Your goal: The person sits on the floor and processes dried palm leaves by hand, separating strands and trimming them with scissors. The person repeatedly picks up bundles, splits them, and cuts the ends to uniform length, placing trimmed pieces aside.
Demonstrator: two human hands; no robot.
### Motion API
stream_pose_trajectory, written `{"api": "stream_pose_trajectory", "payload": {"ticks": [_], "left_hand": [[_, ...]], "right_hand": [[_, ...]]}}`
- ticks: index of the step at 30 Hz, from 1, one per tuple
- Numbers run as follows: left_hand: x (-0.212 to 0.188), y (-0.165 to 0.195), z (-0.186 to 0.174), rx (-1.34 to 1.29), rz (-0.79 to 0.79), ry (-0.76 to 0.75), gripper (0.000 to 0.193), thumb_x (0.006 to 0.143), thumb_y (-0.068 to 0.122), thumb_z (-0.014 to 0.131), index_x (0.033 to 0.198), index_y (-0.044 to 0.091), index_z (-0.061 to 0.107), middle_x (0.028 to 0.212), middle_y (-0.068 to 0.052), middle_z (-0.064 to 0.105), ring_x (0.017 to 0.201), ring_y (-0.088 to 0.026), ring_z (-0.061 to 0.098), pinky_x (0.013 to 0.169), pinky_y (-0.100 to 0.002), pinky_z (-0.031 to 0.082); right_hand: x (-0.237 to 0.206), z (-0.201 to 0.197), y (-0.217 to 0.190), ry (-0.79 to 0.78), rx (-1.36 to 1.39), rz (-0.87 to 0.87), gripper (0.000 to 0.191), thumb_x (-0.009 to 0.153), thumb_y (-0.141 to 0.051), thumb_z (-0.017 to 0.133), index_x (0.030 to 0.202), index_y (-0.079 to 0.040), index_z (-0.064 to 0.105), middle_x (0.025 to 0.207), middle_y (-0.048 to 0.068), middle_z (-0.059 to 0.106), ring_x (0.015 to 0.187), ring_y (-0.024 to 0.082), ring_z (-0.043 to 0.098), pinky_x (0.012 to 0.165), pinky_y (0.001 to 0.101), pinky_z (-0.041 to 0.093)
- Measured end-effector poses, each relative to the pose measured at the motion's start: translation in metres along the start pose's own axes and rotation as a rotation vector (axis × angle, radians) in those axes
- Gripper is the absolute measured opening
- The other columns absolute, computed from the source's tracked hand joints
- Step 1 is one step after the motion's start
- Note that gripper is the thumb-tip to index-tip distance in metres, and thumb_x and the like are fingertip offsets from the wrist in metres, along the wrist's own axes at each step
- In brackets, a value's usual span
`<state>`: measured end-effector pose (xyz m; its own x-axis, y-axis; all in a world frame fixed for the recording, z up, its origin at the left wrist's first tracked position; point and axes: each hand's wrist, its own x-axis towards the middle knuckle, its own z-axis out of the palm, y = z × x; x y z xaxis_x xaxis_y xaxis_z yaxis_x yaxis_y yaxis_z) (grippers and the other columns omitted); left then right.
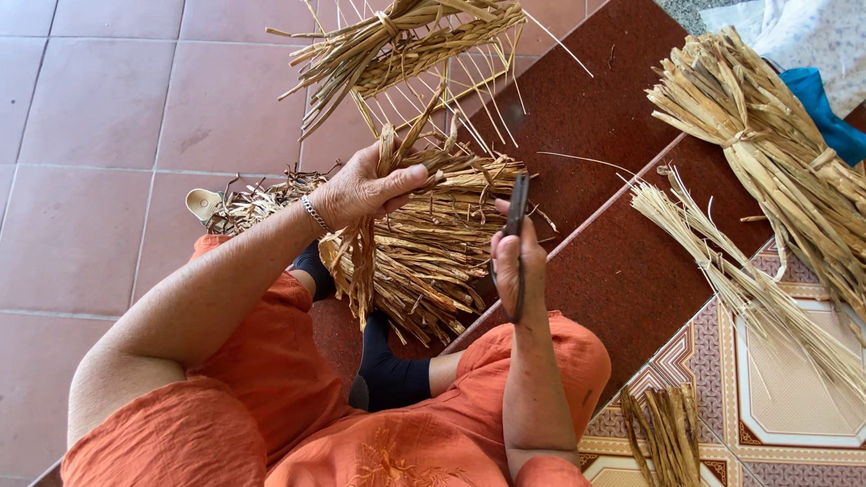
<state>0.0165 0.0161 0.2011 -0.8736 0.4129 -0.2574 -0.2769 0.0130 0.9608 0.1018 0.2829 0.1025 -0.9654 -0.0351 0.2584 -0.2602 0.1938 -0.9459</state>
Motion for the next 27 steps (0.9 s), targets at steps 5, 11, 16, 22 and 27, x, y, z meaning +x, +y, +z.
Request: {"api": "stream_pose_trajectory", "payload": {"ticks": [5,11,16,22,27], "left_hand": [[-0.001,-0.006,-0.012,0.059,-0.045,-0.131,0.022,0.100,0.017,0.063,0.109,-0.002,0.057,0.071,-0.001,0.058,0.054,-0.006,0.049,0.046,-0.024,0.039],[0.001,-0.007,-0.011,-0.088,-0.148,-0.059,0.020,0.099,0.020,0.054,0.112,0.005,0.052,0.063,-0.003,0.058,0.043,-0.007,0.043,0.040,-0.025,0.035],[-0.001,-0.003,-0.005,-0.097,-0.171,-0.073,0.021,0.101,0.019,0.054,0.116,0.005,0.051,0.064,-0.003,0.056,0.044,-0.007,0.042,0.040,-0.025,0.034],[-0.003,-0.001,-0.008,-0.206,-0.154,-0.186,0.019,0.099,0.019,0.056,0.111,0.004,0.053,0.065,-0.005,0.056,0.045,-0.008,0.042,0.041,-0.026,0.035],[-0.002,-0.008,-0.010,-0.213,-0.208,-0.159,0.016,0.096,0.016,0.059,0.103,0.003,0.052,0.066,-0.005,0.056,0.046,-0.008,0.041,0.041,-0.026,0.034]], "right_hand": [[-0.002,0.028,-0.016,-0.141,0.071,0.021,0.081,0.101,-0.063,0.048,0.148,0.002,0.047,0.083,0.003,0.053,0.060,0.012,0.050,0.042,0.0259,0.045],[0.000,0.033,-0.026,-0.111,-0.456,-0.264,0.071,0.107,-0.062,0.043,0.145,-0.003,0.052,0.083,0.005,0.053,0.070,0.019,0.057,0.062,0.0393,0.047],[0.001,0.042,-0.028,-0.099,-0.443,-0.274,0.068,0.108,-0.059,0.047,0.144,-0.002,0.053,0.082,0.005,0.054,0.068,0.018,0.057,0.061,0.0375,0.047],[0.000,0.046,-0.037,-0.059,-0.427,-0.347,0.064,0.106,-0.053,0.056,0.145,-0.002,0.054,0.079,0.004,0.055,0.063,0.017,0.056,0.058,0.0364,0.046],[0.001,0.047,-0.046,-0.034,-0.442,-0.408,0.063,0.106,-0.052,0.058,0.146,-0.003,0.054,0.082,0.004,0.056,0.068,0.019,0.056,0.062,0.0375,0.046]]}}
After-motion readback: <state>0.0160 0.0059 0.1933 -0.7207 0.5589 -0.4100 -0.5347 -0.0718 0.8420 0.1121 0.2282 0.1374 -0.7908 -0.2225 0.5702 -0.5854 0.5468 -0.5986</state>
